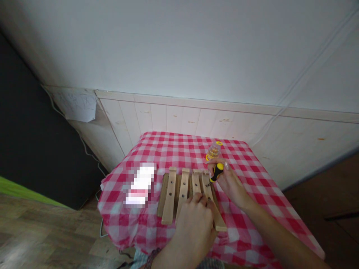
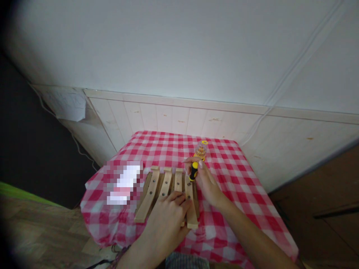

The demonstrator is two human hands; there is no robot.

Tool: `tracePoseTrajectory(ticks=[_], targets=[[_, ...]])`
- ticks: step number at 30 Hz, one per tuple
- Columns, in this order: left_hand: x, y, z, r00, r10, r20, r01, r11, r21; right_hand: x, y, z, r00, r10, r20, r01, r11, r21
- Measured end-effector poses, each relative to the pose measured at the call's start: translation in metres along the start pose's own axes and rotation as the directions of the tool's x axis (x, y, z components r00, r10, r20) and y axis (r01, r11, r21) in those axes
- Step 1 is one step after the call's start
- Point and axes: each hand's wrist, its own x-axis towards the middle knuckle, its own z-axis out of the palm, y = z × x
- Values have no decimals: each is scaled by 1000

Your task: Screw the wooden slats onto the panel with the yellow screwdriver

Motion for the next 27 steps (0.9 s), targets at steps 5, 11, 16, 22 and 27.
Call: tracePoseTrajectory(ticks=[5, 11, 16, 22, 27], targets=[[1, 0, -2, 1000, 3, 2, -3, 1000, -4, 1, -2, -2, 996, -85, -34, 82, 995, -62], [1, -1, -1, 1000, 2, -14, -3, 1000, -22, -4, -5, 6, 984, -164, -61, 168, 984, 62], [1, -1, -1, 1000, -9, 10, 10, 1000, -23, -6, -3, 7, 989, -123, -78, 128, 990, 65], [2, -1, -1, 1000, -2, 2, 2, 1000, -24, -1, -9, 5, 1000, 8, 19, -9, 999, 47], [1, -1, 0, 1000, -2, -4, 2, 1000, -13, 0, -13, -3, 994, 29, 104, -16, 992, -127]])
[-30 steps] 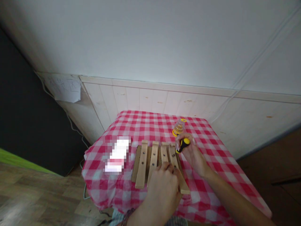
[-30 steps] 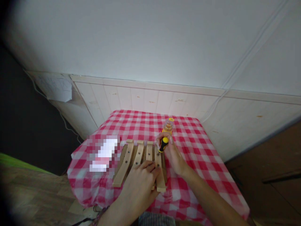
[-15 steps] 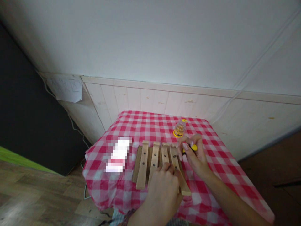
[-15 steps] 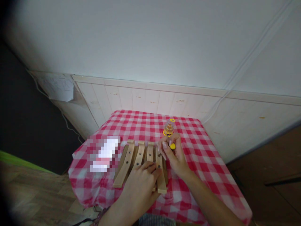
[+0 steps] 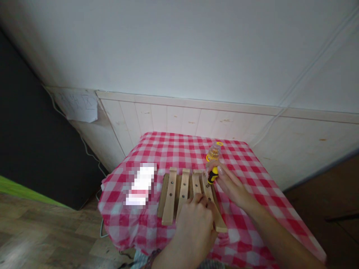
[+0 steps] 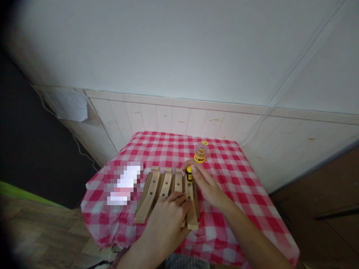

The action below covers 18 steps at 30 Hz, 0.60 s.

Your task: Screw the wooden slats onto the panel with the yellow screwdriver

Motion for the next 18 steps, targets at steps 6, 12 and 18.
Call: tracePoseTrajectory(ticks=[6, 12, 18], targets=[[-1, 1, -1, 1000, -2, -11, 2, 1000, 3, 2, 5, 4, 994, -99, -51, 104, 989, 101], [-1, 1, 1, 1000, 6, -8, -6, 1000, 3, 0, 13, 12, 978, -78, -193, 123, 965, 233], [-1, -1, 1, 1000, 11, -19, -11, 1000, 0, -4, 15, 7, 989, -29, -148, 62, 973, 223]])
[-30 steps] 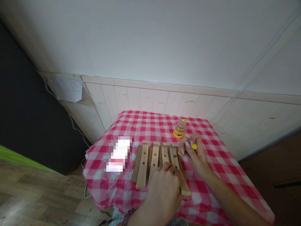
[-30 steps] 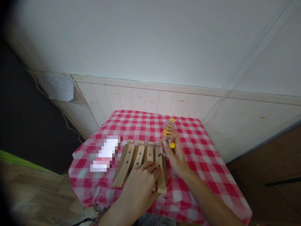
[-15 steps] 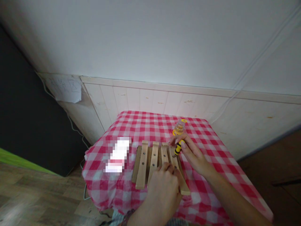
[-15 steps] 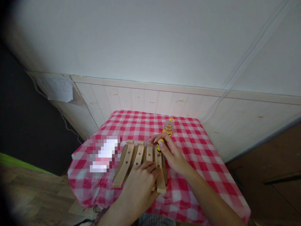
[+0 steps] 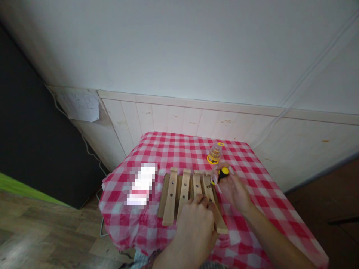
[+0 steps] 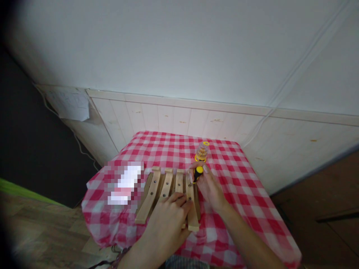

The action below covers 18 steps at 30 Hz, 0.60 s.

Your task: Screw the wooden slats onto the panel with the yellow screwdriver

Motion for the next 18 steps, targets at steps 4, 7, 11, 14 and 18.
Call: tracePoseTrajectory(ticks=[4, 7, 11, 14, 18], targets=[[1, 0, -1, 1000, 4, 9, -4, 1000, -1, -2, -2, -8, 996, -89, 17, 90, 994, -65], [2, 0, -1, 1000, 7, 16, -7, 1000, 9, -3, -8, -9, 996, -70, 55, 73, 995, -65], [1, 1, -1, 999, -4, 36, 3, 1000, 17, -3, -10, -5, 996, -76, 53, 77, 997, -27], [0, 1, -2, 999, -11, 36, 10, 1000, 7, -3, -6, -3, 998, -60, 15, 60, 998, 8], [0, 1, -2, 999, -7, 41, 7, 1000, 5, -3, -5, -3, 997, 20, 72, -29, 992, 126]])
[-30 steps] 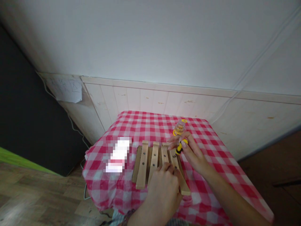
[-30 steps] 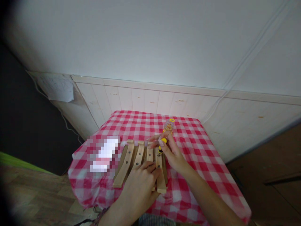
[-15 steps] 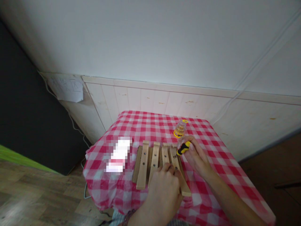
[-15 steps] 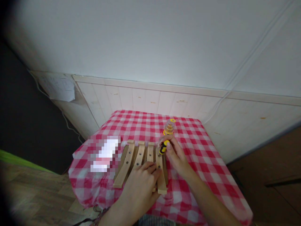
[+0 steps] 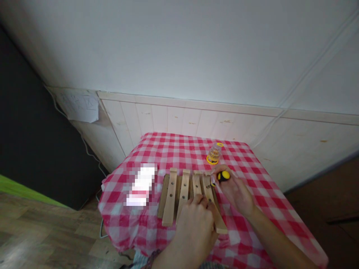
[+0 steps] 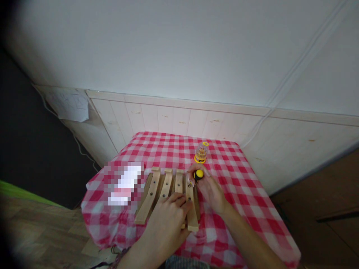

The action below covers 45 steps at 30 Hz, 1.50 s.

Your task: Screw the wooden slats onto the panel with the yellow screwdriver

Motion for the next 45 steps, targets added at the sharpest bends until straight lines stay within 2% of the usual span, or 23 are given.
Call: tracePoseTrajectory(ticks=[3, 8, 12, 16, 21, 24, 28, 33, 39, 42, 45], targets=[[0, 0, 0, 1000, 7, -9, -7, 1000, 4, 1, -2, -3, 999, -14, 32, 15, 1000, -26], [0, 0, -1, 1000, 5, -2, -5, 1000, 6, 3, -7, -11, 995, -58, 86, 73, 979, -190], [-1, 0, 0, 1000, 4, -7, -4, 1000, -13, 4, -10, -9, 994, -70, 79, 80, 989, -121], [0, -1, 2, 1000, -4, -14, 3, 999, -32, 2, -8, 0, 997, -77, 19, 78, 994, -76], [2, -2, 3, 1000, -5, 1, 5, 1000, -22, 0, -6, 2, 999, 28, 31, -30, 998, 53], [3, -2, 4, 1000, -6, -4, 6, 1000, -20, 0, -3, -6, 998, 31, 55, -31, 1000, -1], [2, -2, 4, 1000, -1, -16, 1, 1000, -29, 1, -3, -15, 995, -49, 85, 66, 973, -220], [1, -3, 3, 1000, 3, -13, -4, 999, -37, 4, -10, -11, 989, -91, 113, 103, 988, -113], [0, -2, 2, 1000, 1, -12, -2, 999, -47, 0, -7, -2, 999, -23, 22, 25, 997, -79], [0, -2, 2, 1000, -2, -18, 1, 999, -50, -1, -6, -3, 998, 35, 56, -35, 999, -13], [1, -2, 3, 1000, -3, -19, 2, 999, -42, -1, -8, -9, 996, 35, 82, -28, 996, -82]])
